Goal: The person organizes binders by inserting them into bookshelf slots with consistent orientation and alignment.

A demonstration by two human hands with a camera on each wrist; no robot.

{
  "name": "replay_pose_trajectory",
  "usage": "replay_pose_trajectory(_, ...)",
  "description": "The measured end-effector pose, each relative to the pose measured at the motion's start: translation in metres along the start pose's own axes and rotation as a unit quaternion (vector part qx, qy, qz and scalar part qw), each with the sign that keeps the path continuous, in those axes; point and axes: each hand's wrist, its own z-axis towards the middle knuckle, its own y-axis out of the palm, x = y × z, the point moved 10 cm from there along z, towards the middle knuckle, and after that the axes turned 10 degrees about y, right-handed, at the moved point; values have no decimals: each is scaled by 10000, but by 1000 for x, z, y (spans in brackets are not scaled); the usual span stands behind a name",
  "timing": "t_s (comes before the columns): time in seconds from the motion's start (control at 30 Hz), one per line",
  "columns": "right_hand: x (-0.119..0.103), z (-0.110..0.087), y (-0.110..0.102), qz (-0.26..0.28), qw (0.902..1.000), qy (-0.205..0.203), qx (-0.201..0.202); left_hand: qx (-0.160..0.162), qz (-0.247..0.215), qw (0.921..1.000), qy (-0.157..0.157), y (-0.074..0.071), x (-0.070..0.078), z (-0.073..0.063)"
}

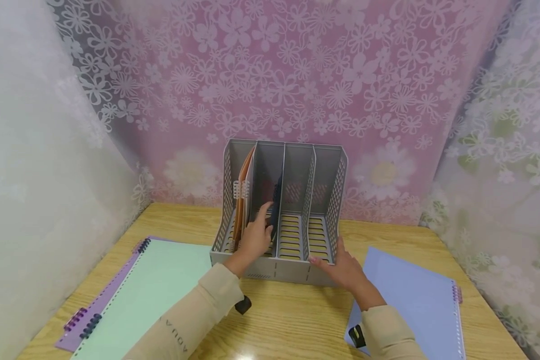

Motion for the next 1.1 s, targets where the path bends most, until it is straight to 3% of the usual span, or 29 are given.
replay_pose_trajectory(0.37,4,-1,1,5,10000,69,-5,-461,-302,9975,-432,20,-13,2)
replay_pose_trajectory(0.63,4,-2,0,14,10000,83,38,-628,-255,9965,-481,25,-12,7)
replay_pose_trajectory(0.93,3,-1,-2,-13,9999,72,122,-700,361,9949,-632,20,-15,15)
replay_pose_trajectory(1.1,1,-3,-3,21,9999,59,120,-740,461,9948,-523,22,-18,19)
